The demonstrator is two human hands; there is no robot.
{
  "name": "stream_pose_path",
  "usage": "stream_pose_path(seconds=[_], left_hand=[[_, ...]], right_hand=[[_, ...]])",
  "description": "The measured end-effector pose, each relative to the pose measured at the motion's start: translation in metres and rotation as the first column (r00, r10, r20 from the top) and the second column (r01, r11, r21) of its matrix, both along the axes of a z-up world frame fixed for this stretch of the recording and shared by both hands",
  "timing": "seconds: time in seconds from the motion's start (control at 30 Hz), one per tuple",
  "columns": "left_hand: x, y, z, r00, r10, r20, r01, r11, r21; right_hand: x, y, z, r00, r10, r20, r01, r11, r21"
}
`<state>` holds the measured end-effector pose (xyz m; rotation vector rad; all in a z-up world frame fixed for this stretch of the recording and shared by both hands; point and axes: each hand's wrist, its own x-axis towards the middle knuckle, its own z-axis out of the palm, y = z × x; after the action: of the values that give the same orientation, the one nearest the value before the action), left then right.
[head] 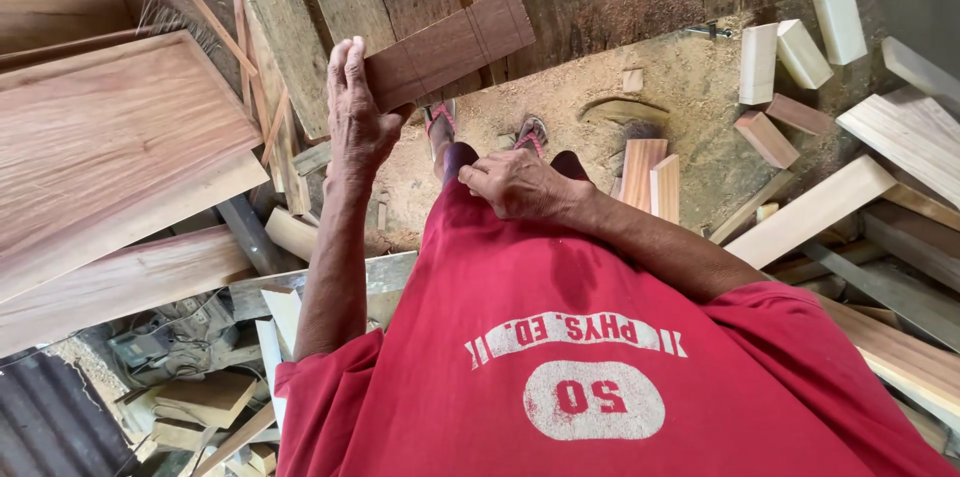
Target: The person repeatedly rubs a small rectangular wooden block against a wooden workbench surface to smooth its edges. The person turns the block over and rubs different sides, then places the block down and picks up another to repeat the process.
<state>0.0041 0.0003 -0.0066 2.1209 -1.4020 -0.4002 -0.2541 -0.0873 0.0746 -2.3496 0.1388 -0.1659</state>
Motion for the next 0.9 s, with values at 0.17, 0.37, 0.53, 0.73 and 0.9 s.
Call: stream_pose_path(seconds=[0.17,0.37,0.53,0.73,0.9], left_hand=[[0.011,-0.017,0.027,0.954,0.052,-0.295,-0.028,0.996,0.083],[0.09,-0.052,0.0,0.921,0.042,-0.387,0.112,0.924,0.366],[0.077,-0.065,0.021,0.995,-0.091,-0.046,0.101,0.955,0.28],[0.046,-0.073,0.002,0.979,-0.139,0.151,0.094,0.958,0.27],[0.053,-0.074,-0.015,0.995,-0.04,0.094,0.019,0.976,0.216]], right_hand=[[-0.001,-0.005,0.003,1.0,-0.006,-0.019,0.007,1.0,0.019],[-0.004,-0.009,0.011,0.993,0.005,-0.115,0.003,0.998,0.067],[-0.016,-0.009,0.002,0.993,-0.05,-0.111,0.06,0.994,0.088],[-0.03,-0.012,-0.006,0.975,-0.102,-0.196,0.119,0.99,0.079],[-0.034,-0.014,-0.005,0.98,-0.127,-0.156,0.139,0.988,0.068]])
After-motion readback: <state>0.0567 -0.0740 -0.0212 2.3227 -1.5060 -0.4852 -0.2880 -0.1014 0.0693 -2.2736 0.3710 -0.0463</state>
